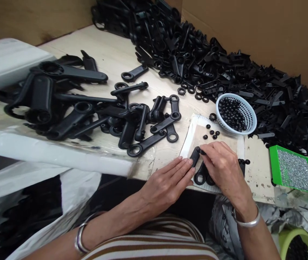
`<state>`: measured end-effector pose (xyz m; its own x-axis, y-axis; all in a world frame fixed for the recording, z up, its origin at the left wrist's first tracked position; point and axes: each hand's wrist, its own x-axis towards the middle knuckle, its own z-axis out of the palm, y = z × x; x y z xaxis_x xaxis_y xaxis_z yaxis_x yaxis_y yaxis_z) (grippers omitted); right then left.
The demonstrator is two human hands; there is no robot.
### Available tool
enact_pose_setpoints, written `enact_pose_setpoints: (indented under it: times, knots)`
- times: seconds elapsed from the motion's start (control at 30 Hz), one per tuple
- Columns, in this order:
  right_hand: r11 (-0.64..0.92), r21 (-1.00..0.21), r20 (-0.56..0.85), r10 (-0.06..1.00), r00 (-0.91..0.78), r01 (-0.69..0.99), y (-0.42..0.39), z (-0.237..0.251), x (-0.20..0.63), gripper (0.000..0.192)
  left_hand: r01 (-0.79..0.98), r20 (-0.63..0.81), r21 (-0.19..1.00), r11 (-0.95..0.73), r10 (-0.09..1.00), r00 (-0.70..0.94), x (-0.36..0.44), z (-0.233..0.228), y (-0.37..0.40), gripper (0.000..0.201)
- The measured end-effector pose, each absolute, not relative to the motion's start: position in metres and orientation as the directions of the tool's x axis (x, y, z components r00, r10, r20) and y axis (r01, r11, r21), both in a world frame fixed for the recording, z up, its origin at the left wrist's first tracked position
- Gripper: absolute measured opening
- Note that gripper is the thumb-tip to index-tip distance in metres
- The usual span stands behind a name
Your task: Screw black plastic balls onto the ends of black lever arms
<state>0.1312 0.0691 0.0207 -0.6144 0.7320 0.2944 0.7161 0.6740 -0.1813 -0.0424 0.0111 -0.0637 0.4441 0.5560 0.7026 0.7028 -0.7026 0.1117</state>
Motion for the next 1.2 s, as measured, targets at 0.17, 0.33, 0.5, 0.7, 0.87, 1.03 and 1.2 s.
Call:
enact_pose_setpoints:
  times: [0.17, 0.33, 0.5, 0.7, 0.87, 1.03, 1.2]
  knots:
    - [0.662, -0.207, 0.289, 0.745, -0.601, 0.721, 0.069, 0.019, 0.133, 0.011, 0.703, 0.69, 0.119, -0.701, 0.568, 0.45, -0.043, -0.063, 0.011, 0.02]
    - [0.652, -0.15, 0.279, 0.749, -0.601, 0.744, 0.069, 0.017, 0.132, 0.008, 0.699, 0.687, 0.112, -0.706, 0.563, 0.459, -0.044, -0.063, 0.01, 0.021]
    - [0.634, -0.024, 0.242, 0.753, -0.611, 0.773, 0.068, 0.017, 0.129, 0.007, 0.703, 0.669, 0.103, -0.704, 0.572, 0.474, -0.045, -0.064, 0.01, 0.022]
    - [0.624, -0.122, 0.275, 0.768, -0.578, 0.772, 0.058, 0.024, 0.125, 0.014, 0.693, 0.665, 0.109, -0.712, 0.571, 0.482, -0.045, -0.067, 0.009, 0.023]
    - [0.482, -0.543, 0.246, 0.874, -0.418, 0.688, 0.039, 0.028, 0.127, 0.029, 0.697, 0.686, 0.112, -0.708, 0.563, 0.461, -0.044, -0.064, 0.01, 0.02]
    - [0.169, -0.822, 0.02, 0.963, -0.269, 0.544, 0.029, 0.028, 0.139, 0.031, 0.7, 0.692, 0.12, -0.704, 0.565, 0.449, -0.042, -0.064, 0.011, 0.019]
    - [0.326, -0.699, 0.135, 0.934, -0.331, 0.636, 0.036, 0.03, 0.14, 0.032, 0.704, 0.691, 0.107, -0.702, 0.562, 0.455, -0.043, -0.064, 0.011, 0.02]
